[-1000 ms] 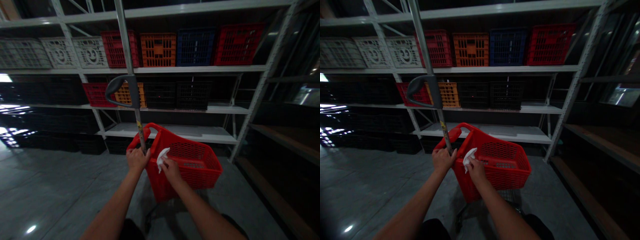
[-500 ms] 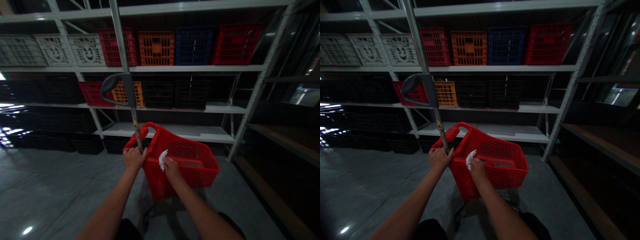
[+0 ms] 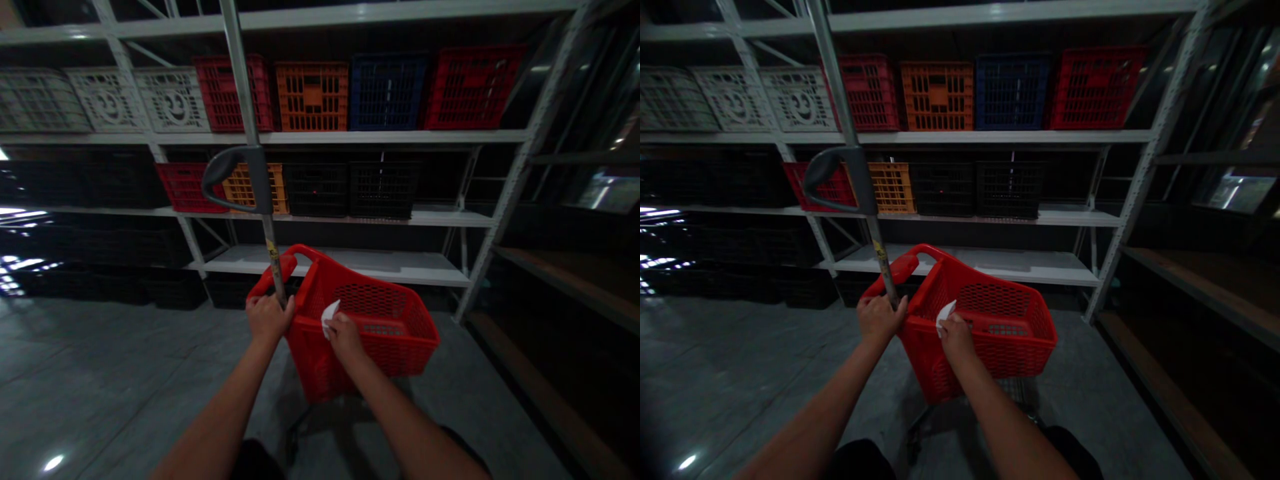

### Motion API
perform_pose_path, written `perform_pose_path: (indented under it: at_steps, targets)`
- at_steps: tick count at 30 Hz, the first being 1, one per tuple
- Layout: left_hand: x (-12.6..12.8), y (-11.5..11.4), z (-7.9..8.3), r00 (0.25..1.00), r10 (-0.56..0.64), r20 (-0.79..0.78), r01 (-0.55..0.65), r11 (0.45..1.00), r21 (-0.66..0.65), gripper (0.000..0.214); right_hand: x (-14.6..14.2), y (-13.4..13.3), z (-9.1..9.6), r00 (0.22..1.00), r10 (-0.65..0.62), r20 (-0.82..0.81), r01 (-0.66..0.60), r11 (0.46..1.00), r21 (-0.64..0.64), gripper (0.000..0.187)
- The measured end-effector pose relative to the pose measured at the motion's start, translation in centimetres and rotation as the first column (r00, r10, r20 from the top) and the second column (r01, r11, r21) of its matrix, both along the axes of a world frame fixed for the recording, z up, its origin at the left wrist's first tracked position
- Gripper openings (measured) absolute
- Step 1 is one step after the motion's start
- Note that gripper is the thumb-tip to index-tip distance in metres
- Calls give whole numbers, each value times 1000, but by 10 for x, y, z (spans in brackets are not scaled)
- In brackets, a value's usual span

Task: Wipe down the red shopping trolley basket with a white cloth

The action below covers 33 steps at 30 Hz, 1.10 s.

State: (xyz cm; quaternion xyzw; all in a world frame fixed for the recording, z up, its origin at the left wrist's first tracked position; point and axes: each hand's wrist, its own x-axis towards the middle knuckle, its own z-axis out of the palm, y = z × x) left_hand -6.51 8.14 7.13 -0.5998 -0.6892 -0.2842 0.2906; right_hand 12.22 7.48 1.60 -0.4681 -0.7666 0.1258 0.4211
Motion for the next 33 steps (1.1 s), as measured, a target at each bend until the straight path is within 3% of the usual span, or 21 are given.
perform_pose_path:
  at_steps: [6, 8, 14, 16, 22, 24, 26, 29, 33]
  targets:
    - [-1, 0, 1, 1000, -6, -8, 6, 1000, 27, 50, -37, 1, 14, 996, 40, -78, -33, 996, 83, 22]
    - [-4, 2, 2, 1000, -10, -10, 10, 999, 33, 48, -38, 2, 12, 997, 48, -53, -44, 995, 85, 23]
    - [-12, 10, -1, 1000, 0, -10, 0, 1000, 25, 47, 25, 1, -16, 990, -112, 83, 114, 993, -14, 20]
    - [-11, 11, -2, 1000, 0, -1, 0, 1000, 27, 46, 29, 1, -18, 984, -156, 84, 160, 986, -36, 19]
    - [-6, 9, -1, 999, 33, -27, -33, 999, 9, 46, -47, 4, 17, 996, -66, 61, 67, 998, -12, 16]
    - [-7, 9, 0, 999, 32, -37, -32, 999, 2, 47, -57, 4, 24, 996, -27, 87, 27, 1000, 1, 17]
    - [-9, 9, 0, 999, 29, -36, -29, 1000, -5, 48, -46, 2, 20, 990, -12, 138, 13, 1000, 0, 18]
    - [-12, 10, -1, 1000, 24, -15, -24, 1000, -19, 47, -2, -2, 2, 981, -41, 192, 46, 999, -21, 20]
    - [-13, 12, -2, 999, 38, 3, -38, 999, -19, 47, 38, -6, -17, 982, -122, 146, 130, 990, -50, 21]
